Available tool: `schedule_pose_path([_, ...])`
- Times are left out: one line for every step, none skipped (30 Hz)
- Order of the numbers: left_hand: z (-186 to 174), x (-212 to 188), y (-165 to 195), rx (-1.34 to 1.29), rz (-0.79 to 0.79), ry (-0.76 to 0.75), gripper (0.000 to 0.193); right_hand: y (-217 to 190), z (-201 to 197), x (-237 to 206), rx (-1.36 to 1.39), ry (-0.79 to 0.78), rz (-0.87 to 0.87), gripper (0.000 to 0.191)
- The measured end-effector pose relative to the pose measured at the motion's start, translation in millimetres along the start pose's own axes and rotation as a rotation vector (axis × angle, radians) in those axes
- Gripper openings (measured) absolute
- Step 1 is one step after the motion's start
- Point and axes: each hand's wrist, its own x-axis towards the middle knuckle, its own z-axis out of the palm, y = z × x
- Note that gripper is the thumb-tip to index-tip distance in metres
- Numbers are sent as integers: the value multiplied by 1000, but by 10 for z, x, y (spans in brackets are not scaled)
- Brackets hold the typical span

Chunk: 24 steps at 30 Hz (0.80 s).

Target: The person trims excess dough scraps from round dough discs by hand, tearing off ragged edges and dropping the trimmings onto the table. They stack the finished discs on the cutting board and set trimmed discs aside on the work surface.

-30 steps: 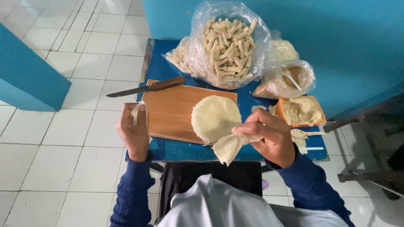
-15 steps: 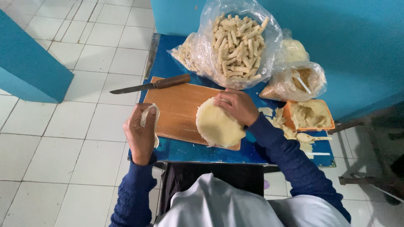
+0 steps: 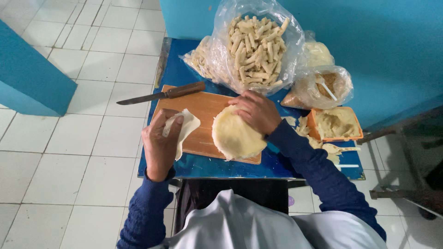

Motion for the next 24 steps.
schedule_pose_path([0,2,26,-10,-8,-6,9,-6,-12,-35,6,3,-16,34])
schedule_pose_path([-9,1,53,-19,-17,-12,9,-28,-16,-89,-23,-14,-70,41])
schedule_pose_path([-18,0,83,-14,-7,-18,9,-62,-22,-168,-52,-31,-123,49])
schedule_pose_path([-19,4,112,-12,5,-22,9,-97,-24,-226,-84,-49,-179,56])
schedule_pose_path([-13,14,143,-10,17,-23,10,-150,4,-248,-108,-105,-186,63])
schedule_pose_path([-4,27,174,-35,26,-46,9,-228,48,-260,-130,-161,-187,70])
schedule_pose_path([13,46,205,-58,32,-77,9,-289,61,-278,-147,-216,-180,77])
schedule_pose_path([42,68,235,-82,41,-112,9,-311,31,-280,-137,-233,-162,80])
schedule_pose_path([87,101,266,-123,59,-182,9,-298,-25,-252,-132,-248,-149,82])
schedule_pose_path([130,145,295,-162,79,-245,10,-271,-99,-205,-130,-261,-142,85])
schedule_pose_path([181,187,324,-201,97,-308,10,-227,-207,-201,136,-221,-137,86])
schedule_pose_path([243,228,349,-218,141,-364,11,-165,-345,-231,405,-182,-133,87])
schedule_pose_path([311,277,369,-233,184,-417,12,-107,-448,-234,674,-141,-129,88])
schedule_pose_path([371,332,384,-246,230,-473,13,-68,-480,-196,725,-198,-101,82])
schedule_pose_path([449,391,399,-227,223,-497,14,-18,-511,-163,772,-252,-72,75])
schedule_pose_path([534,448,411,-210,216,-521,16,36,-539,-137,819,-308,-42,69])
schedule_pose_path([601,509,411,-193,209,-546,17,80,-552,-119,921,-300,75,53])
schedule_pose_path([651,584,401,-225,218,-544,18,119,-556,-94,1021,-293,192,37])
schedule_pose_path([703,656,390,-258,225,-542,19,154,-562,-72,1121,-286,311,23])
schedule_pose_path([746,717,372,-290,228,-542,20,189,-576,-53,1114,-243,311,17])
schedule_pose_path([778,798,348,-257,263,-542,20,225,-603,-29,1106,-200,309,12])
schedule_pose_path([795,882,318,-224,297,-542,21,246,-630,-17,1097,-158,307,10])
schedule_pose_path([811,931,287,-191,332,-546,22,253,-656,-27,950,-79,286,9])
schedule_pose_path([827,958,254,-188,328,-534,20,255,-684,-38,802,-1,266,8])
